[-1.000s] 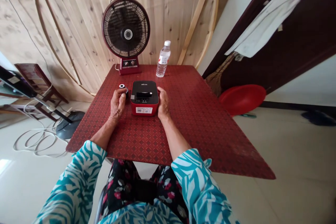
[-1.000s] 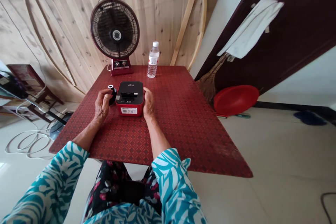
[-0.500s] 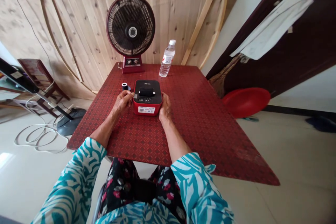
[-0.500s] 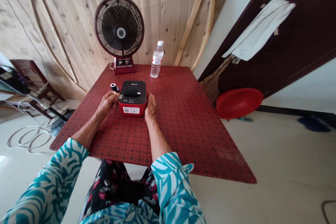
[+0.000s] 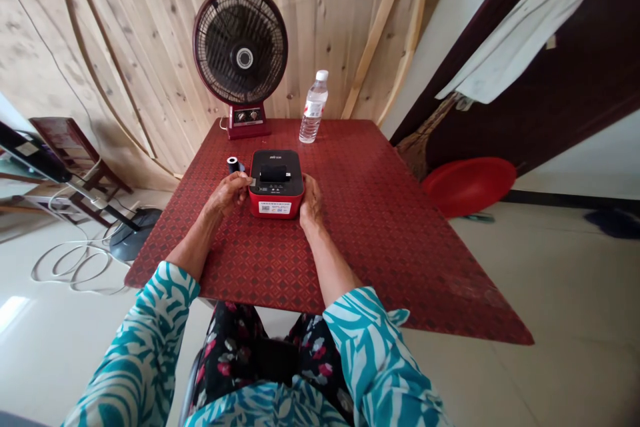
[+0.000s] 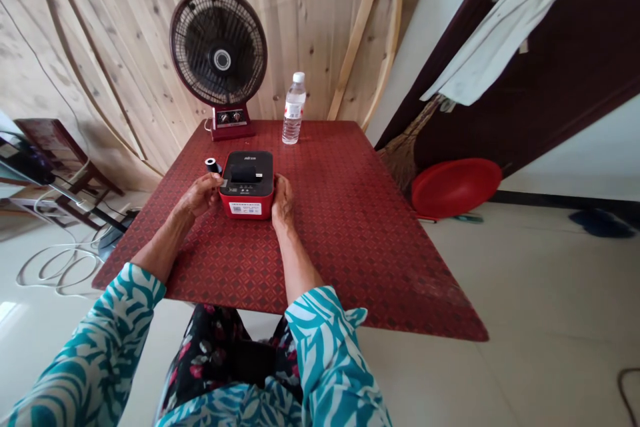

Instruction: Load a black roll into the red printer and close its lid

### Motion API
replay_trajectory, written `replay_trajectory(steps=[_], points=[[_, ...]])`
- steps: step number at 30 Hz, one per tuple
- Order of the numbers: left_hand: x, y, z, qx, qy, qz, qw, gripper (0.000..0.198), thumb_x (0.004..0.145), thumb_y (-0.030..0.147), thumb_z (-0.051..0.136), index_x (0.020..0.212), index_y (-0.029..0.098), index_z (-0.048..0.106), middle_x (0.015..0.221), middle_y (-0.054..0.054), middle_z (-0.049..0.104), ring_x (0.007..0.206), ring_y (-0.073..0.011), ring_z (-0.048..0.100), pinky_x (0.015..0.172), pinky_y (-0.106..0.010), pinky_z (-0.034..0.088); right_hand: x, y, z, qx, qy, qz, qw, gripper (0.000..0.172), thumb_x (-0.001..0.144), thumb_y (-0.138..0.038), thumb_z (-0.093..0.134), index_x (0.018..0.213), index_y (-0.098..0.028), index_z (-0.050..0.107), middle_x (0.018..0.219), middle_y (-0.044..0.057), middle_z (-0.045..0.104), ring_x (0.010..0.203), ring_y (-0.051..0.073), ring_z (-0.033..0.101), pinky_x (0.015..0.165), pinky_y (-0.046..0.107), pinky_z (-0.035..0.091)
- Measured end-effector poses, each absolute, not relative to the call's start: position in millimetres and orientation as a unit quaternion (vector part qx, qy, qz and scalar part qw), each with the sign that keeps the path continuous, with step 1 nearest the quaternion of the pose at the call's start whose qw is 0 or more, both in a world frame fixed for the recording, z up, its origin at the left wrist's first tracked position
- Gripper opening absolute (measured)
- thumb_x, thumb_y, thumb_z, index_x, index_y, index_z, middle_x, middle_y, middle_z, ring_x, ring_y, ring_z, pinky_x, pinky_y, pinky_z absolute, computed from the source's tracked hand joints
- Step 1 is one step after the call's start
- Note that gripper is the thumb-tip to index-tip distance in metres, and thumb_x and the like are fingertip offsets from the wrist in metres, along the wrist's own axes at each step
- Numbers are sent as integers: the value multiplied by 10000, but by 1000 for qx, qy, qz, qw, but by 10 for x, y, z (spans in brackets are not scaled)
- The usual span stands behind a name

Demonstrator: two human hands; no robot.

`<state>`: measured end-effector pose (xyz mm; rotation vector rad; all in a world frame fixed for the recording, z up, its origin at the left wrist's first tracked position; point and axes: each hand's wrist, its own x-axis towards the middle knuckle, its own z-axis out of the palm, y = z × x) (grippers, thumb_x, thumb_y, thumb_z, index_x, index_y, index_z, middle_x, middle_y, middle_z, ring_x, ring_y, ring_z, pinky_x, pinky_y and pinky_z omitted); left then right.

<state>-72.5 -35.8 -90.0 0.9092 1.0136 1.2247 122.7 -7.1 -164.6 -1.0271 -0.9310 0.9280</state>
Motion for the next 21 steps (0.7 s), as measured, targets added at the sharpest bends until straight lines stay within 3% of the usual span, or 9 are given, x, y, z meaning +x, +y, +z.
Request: replay_trajectory(steps=[7, 21], points=[[-716, -336, -892, 360, 433, 513, 648, 250, 621, 194, 748, 675, 175, 505, 463, 88, 495, 324, -36, 437, 323, -151, 279, 1217, -104, -1626, -456, -418, 404, 674, 453, 866, -578, 448, 1027, -228, 685, 1019, 35, 725, 983, 191, 646, 891, 350, 487], [-642, -402, -848, 345, 467, 534, 615, 264, 645, 161, 732, 751, 188, 491, 480, 96, 544, 321, -56, 481, 332, -154, 334, 1232, -155, -1568, -450, -420, 410, 673, 421, 869, -532, 454, 1004, -218, 701, 974, 20, 727, 938, 179, 640, 856, 325, 478]])
